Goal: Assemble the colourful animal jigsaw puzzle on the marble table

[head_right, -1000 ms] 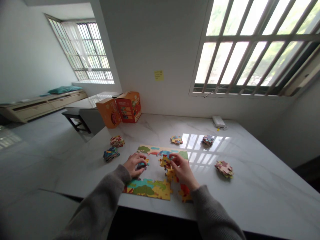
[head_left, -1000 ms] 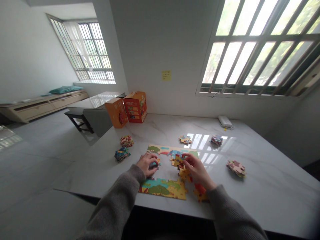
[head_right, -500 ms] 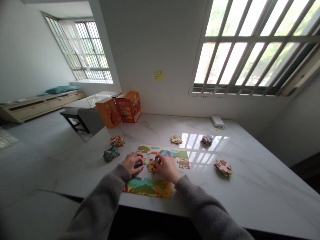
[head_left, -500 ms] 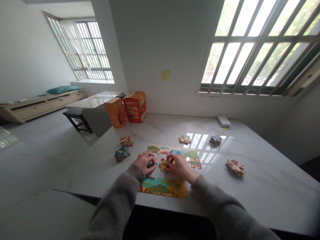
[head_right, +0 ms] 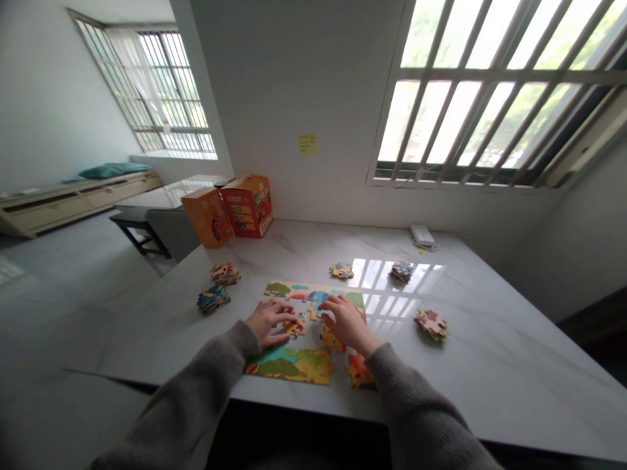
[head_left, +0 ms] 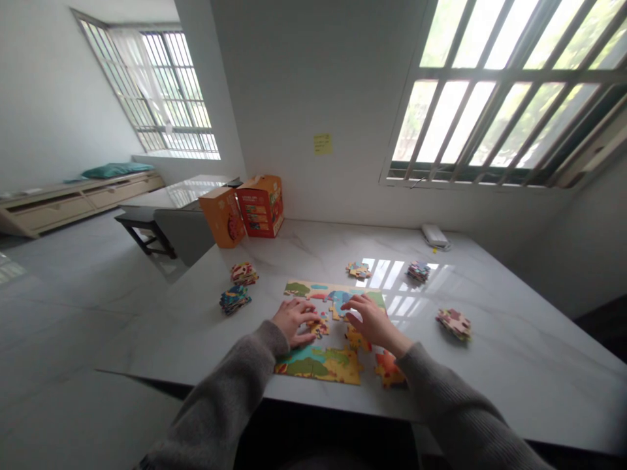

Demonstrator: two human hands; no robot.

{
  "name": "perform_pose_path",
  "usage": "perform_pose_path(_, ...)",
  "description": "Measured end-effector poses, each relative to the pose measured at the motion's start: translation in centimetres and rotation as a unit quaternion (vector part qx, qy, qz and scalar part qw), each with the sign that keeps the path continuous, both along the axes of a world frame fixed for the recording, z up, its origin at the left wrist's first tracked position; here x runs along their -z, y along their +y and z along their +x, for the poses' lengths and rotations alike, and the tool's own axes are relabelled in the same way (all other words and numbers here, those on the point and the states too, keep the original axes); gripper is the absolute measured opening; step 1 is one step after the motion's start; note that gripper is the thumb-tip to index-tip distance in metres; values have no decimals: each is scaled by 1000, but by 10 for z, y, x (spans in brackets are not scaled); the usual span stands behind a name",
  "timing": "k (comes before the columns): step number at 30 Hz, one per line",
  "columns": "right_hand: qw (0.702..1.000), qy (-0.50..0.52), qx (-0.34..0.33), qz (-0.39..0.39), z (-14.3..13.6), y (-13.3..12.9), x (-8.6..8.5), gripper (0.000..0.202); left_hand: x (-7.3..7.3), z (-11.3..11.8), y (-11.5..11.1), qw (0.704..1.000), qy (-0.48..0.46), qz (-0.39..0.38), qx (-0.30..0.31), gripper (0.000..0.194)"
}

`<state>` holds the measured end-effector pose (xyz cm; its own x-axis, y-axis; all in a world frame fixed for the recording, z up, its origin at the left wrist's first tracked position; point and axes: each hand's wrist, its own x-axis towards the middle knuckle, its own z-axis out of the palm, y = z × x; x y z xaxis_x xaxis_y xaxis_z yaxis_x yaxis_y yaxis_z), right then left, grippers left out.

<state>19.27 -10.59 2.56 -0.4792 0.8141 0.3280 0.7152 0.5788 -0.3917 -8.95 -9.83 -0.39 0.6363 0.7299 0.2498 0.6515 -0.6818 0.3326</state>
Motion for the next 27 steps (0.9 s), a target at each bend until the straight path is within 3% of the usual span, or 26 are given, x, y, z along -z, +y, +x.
perform_pose_path(10,999,-35,-20,2,-2,-9,12,23,-7,10,-9,999,-5,-34,24,32)
perform_pose_path(22,999,-33,-12,0,-4,-13,9,21,-7,10,-14,999,-25,-38,20,34)
perform_pose_path(27,1000,-8,-4,0,2,-12,12,22,-14,-6,-8,992,-123,2,-37,42)
